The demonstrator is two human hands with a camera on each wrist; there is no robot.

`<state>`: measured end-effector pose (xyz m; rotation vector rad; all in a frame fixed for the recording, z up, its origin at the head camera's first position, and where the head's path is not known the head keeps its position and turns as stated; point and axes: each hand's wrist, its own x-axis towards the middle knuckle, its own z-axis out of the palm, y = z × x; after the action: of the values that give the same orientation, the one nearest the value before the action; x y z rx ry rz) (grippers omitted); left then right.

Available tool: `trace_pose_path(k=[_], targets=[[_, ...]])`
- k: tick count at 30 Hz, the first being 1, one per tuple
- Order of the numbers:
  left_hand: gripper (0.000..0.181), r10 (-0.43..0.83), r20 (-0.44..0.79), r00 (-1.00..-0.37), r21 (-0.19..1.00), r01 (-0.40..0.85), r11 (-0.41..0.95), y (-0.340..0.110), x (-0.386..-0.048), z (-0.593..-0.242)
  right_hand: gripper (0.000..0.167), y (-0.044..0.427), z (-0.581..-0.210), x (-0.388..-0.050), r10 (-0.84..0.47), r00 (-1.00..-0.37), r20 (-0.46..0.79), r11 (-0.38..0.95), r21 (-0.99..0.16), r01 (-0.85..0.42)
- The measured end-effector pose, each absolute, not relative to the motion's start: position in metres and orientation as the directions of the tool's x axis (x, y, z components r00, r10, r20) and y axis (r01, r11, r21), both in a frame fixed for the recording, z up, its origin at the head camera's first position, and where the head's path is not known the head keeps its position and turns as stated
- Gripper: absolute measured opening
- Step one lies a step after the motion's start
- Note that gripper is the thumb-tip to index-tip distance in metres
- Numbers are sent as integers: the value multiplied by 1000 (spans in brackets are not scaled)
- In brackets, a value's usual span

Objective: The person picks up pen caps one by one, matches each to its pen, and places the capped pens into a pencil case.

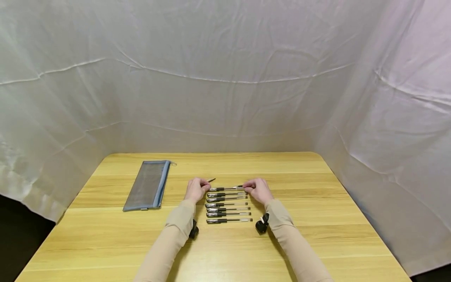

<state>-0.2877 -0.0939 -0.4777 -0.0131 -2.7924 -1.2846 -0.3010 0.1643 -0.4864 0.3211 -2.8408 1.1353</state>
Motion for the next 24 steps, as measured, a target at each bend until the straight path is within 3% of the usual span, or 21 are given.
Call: trace_pose_path(k=[14,24], targets=[[11,-33,56,-998,757,21,653,-92,-288,-480,11,164,-487,-302,-164,-974,155,709,-668,-225],[12,-58,63,-996,807,16,590,-100,-286,-482,17,178,-491,-303,-55,-991,122,587,-799,-131]])
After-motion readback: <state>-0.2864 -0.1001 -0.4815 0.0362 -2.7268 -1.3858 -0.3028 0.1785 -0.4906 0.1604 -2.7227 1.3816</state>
